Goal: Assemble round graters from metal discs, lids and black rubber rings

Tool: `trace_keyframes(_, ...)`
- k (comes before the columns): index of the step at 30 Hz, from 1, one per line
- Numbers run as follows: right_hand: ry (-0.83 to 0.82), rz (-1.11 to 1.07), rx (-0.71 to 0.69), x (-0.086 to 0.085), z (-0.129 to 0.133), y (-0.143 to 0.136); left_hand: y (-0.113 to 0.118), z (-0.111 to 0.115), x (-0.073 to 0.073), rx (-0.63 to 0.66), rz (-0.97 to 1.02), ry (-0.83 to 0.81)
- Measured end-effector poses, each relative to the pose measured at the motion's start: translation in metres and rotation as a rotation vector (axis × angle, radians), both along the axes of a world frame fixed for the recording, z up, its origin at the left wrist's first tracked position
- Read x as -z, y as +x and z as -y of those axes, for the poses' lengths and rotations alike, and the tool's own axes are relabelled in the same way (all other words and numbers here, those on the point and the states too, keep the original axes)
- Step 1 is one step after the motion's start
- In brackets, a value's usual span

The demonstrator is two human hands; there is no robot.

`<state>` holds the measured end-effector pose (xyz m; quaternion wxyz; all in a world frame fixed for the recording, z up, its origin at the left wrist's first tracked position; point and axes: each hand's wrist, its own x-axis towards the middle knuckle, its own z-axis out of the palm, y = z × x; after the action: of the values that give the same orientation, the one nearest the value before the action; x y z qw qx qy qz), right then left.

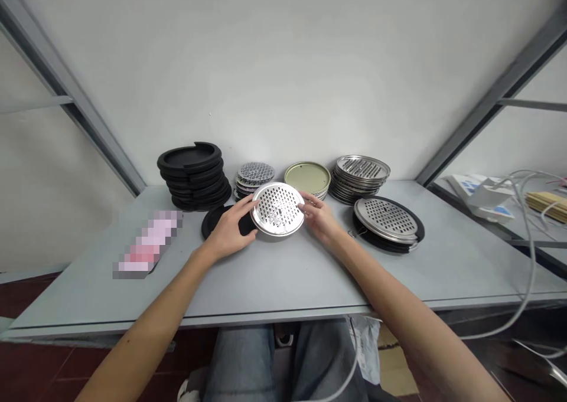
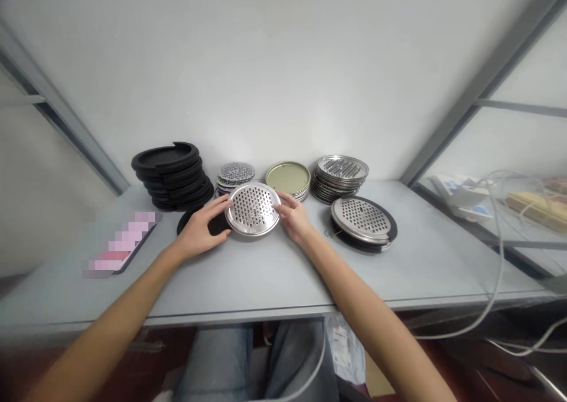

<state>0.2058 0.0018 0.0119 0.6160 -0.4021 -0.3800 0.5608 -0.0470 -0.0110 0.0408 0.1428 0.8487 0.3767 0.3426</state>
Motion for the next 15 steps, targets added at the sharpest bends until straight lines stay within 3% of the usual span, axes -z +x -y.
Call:
trace_keyframes(3, -0.022, 0.003, -0.006, -0.001, 0.0, 0.002, 0.002, -0.002, 0.003, 0.023, 0.188, -0.102)
trace_keyframes(7, -0.012, -0.005, -0.075, -0.004, 0.003, 0.0, 0.003, -0.01, 0.009, -0.074, 0.495, -0.307)
trace_keyframes(11, 0.019, 0.021, -0.154, -0.006, 0.006, -0.004, 0.002, -0.014, 0.007, -0.125, 0.54, -0.405)
trace_keyframes(15, 0.073, 0.067, -0.14, -0.005, 0.007, -0.006, 0.0, -0.015, 0.004, -0.158, 0.591, -0.435)
